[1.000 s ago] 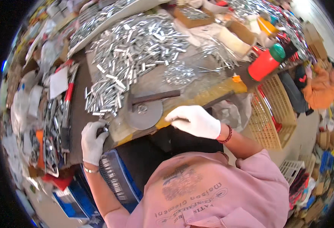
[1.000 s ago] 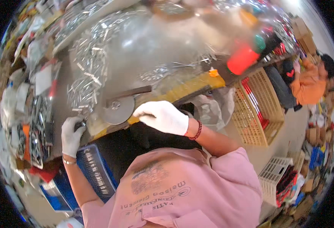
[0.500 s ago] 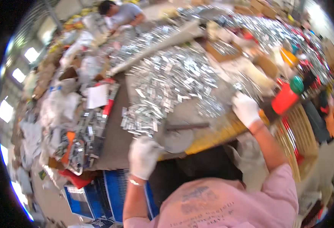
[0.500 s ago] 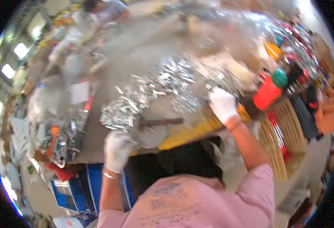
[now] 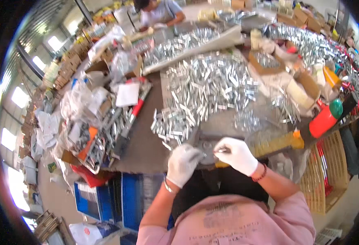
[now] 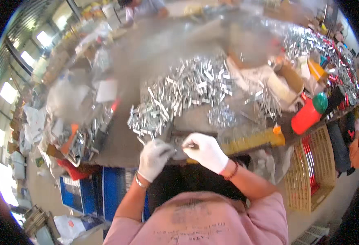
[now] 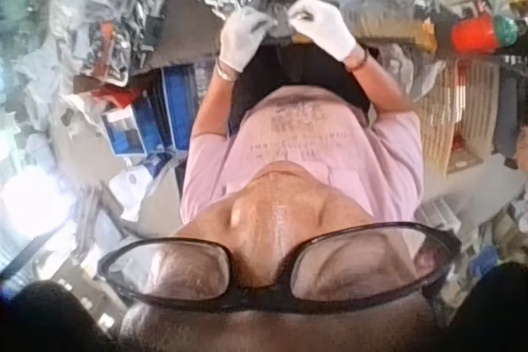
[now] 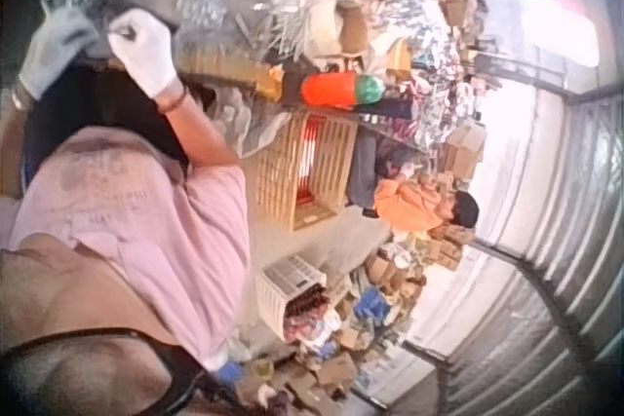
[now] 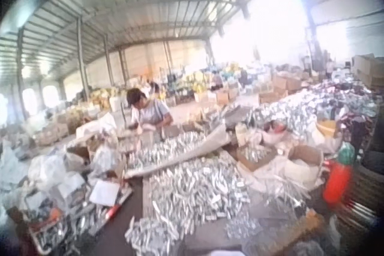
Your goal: Assembling small metal components by inserting pins into cylinders and tapping them with a hammer.
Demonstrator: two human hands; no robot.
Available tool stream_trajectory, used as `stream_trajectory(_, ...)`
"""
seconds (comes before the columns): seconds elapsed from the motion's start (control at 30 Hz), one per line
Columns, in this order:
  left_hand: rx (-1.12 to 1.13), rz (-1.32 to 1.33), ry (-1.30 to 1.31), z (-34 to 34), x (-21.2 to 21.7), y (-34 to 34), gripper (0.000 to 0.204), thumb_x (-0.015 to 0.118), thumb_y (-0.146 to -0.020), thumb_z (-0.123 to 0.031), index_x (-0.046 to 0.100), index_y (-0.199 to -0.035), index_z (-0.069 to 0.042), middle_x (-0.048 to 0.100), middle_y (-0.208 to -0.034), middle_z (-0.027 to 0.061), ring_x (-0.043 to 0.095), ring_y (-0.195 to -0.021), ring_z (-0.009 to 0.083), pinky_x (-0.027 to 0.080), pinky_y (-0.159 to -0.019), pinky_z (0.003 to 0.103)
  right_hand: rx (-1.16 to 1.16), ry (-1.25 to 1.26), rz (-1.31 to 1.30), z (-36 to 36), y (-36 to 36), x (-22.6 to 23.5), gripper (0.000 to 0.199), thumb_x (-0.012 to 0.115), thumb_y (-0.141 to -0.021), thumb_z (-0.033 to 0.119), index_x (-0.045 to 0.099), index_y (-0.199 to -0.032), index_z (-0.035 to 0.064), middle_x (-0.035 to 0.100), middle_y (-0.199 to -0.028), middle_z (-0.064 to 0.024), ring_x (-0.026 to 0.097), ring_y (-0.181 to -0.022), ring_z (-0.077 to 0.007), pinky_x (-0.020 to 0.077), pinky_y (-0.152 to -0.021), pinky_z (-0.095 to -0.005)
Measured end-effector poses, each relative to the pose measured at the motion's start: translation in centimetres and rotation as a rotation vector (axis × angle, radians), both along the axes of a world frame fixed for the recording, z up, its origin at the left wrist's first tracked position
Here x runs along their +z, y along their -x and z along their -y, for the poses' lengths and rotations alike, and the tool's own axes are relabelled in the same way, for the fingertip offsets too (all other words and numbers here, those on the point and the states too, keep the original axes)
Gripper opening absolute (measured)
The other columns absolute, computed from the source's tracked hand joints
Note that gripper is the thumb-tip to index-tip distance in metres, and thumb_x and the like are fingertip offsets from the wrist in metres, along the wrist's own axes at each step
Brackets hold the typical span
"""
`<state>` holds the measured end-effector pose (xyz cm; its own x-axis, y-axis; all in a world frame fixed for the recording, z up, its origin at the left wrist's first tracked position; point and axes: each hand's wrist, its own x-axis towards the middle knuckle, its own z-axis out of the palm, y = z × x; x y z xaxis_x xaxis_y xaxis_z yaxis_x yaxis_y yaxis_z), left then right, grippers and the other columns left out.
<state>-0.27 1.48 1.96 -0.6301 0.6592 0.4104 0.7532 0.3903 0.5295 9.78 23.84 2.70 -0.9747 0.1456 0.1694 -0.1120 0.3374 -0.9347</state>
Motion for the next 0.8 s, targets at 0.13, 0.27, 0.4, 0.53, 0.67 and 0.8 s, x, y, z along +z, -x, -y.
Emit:
stream_trajectory(0.13,0.013,-0.038,0.005,0.7,-0.7,0.6,0.011,0.081,-0.085,-0.014,0.076,-0.094,-0.009,0.069,-0.093,0.0123,0.067,-0.091,0.0358,0.054,-0.081,0.046,-0.038,-0.511,-0.140,0.7,0.6,0.0,0.006,0.077,-0.088,0.011,0.075,-0.092,0.0070,0.071,-0.092,-0.0118,0.072,-0.085,-0.0337,0.0589,-0.075,-0.0391)
stream_trajectory(0.27,0.010,0.167,-0.045,0.4,-1.1,0.9,0.011,0.084,-0.083,-0.012,0.078,-0.092,-0.009,0.069,-0.091,0.0114,0.068,-0.091,0.0339,0.053,-0.081,0.045,-0.080,-0.791,-0.169,0.3,0.7,-0.4,0.006,0.076,-0.087,0.014,0.072,-0.082,0.0136,0.066,-0.086,-0.0047,0.070,-0.084,-0.0272,0.0572,-0.073,-0.0405)
stream_trajectory(0.4,0.035,0.125,-0.022,0.8,-1.4,-0.1,0.012,0.084,-0.082,-0.012,0.079,-0.092,-0.009,0.068,-0.090,0.0105,0.068,-0.090,0.0331,0.053,-0.081,0.044,-0.040,-0.961,-0.230,0.2,0.2,-0.5,0.006,0.076,-0.082,0.013,0.070,-0.081,0.0145,0.062,-0.085,-0.0029,0.066,-0.085,-0.0251,0.0546,-0.075,-0.0396)
stream_trajectory(0.53,0.036,0.055,-0.023,0.9,-1.3,-0.4,0.013,0.085,-0.081,-0.013,0.079,-0.092,-0.008,0.068,-0.089,0.0097,0.068,-0.089,0.0328,0.054,-0.081,0.043,-0.038,-0.939,-0.250,0.4,-0.2,-0.9,0.007,0.076,-0.081,0.013,0.069,-0.080,0.0146,0.061,-0.085,-0.0025,0.064,-0.086,-0.0245,0.0535,-0.076,-0.0392)
stream_trajectory(0.67,0.040,0.143,-0.015,1.0,-1.0,-0.3,0.012,0.085,-0.082,-0.012,0.079,-0.092,-0.009,0.069,-0.090,0.0093,0.068,-0.088,0.0317,0.054,-0.079,0.042,-0.035,-0.920,-0.256,0.3,-0.2,-1.1,0.007,0.075,-0.082,0.012,0.069,-0.080,0.0145,0.061,-0.086,-0.0020,0.064,-0.086,-0.0243,0.0534,-0.077,-0.0390)
stream_trajectory(0.8,0.012,0.067,-0.019,1.0,-1.2,-0.1,0.012,0.085,-0.082,-0.010,0.079,-0.092,-0.009,0.070,-0.090,0.0094,0.069,-0.088,0.0314,0.055,-0.078,0.042,-0.018,-0.892,-0.261,0.1,0.3,-1.1,0.004,0.074,-0.083,0.012,0.071,-0.082,0.0149,0.062,-0.087,-0.0018,0.064,-0.087,-0.0246,0.0533,-0.078,-0.0385)
